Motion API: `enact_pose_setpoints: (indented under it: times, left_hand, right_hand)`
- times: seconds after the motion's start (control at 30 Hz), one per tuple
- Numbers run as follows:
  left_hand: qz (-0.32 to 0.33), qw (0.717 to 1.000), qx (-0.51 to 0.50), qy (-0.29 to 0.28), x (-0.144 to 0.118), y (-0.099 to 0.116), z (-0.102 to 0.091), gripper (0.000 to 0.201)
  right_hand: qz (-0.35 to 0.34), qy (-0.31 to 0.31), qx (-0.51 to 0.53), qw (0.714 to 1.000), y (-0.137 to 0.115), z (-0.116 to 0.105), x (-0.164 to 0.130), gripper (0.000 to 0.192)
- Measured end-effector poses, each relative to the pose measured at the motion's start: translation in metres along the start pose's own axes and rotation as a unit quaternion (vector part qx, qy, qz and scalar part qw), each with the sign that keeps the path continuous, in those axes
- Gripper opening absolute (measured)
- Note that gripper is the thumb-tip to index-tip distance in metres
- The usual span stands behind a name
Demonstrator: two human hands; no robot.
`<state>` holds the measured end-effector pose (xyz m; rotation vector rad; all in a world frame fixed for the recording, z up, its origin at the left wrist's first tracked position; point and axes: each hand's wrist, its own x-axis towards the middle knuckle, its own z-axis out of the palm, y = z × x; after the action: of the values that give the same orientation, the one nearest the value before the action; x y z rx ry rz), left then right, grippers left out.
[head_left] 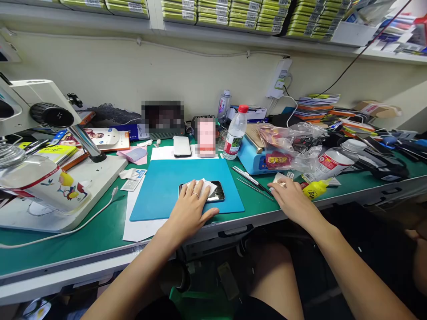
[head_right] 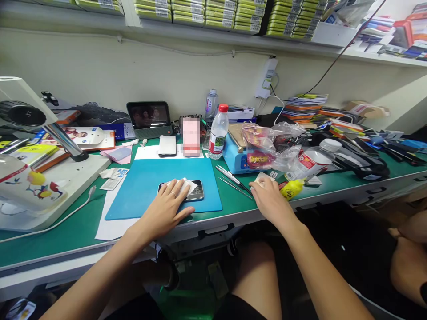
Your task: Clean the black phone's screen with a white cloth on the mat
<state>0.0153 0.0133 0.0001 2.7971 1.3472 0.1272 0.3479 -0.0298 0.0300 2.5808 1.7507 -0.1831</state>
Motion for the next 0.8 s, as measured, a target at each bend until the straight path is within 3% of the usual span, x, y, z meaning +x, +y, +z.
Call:
enact_pose_setpoints:
  times: [0.13,0.3,0.37,0.47,0.57,0.63,0.7,0.77,0.8]
  left_hand:
    - [0.014,1.000,0.003,0.009,0.000,0.002,0.000,0.080]
    - [-0.012,0.998,-0.003,0.069,-0.002,-0.004,0.002,0.085]
    - [-0.006,0.993,-0.021,0.118,0.000,-0.001,-0.003,0.085]
    - [0.046,0.975,-0.098,0.192,0.004,0.022,-0.017,0.073]
    - [0.115,0.941,-0.250,0.197,0.006,0.066,-0.029,0.056]
    - [0.184,0.919,-0.299,0.177,0.006,0.098,-0.029,0.057]
    - [0.218,0.918,-0.295,0.147,0.002,0.125,-0.019,0.046]
    - [0.214,0.931,-0.277,0.104,-0.006,0.144,-0.002,0.039]
    - [0.210,0.934,-0.275,0.087,-0.012,0.151,0.008,0.035]
  right_hand:
    - [0.014,0.048,0.022,0.999,-0.005,-0.006,-0.008,0.062]
    - [0.068,0.198,0.136,0.968,-0.004,-0.018,-0.035,0.054]
    - [0.100,0.249,0.233,0.935,0.000,-0.018,-0.049,0.072]
    - [0.124,0.282,0.428,0.850,0.001,-0.011,-0.073,0.105]
    - [0.130,0.245,0.570,0.774,-0.004,0.006,-0.106,0.107]
    - [0.131,0.192,0.568,0.789,-0.008,0.021,-0.135,0.104]
    - [0.146,0.168,0.516,0.828,-0.007,0.038,-0.165,0.099]
    - [0.170,0.155,0.489,0.841,0.000,0.056,-0.192,0.100]
    - [0.177,0.113,0.489,0.847,0.006,0.065,-0.204,0.099]
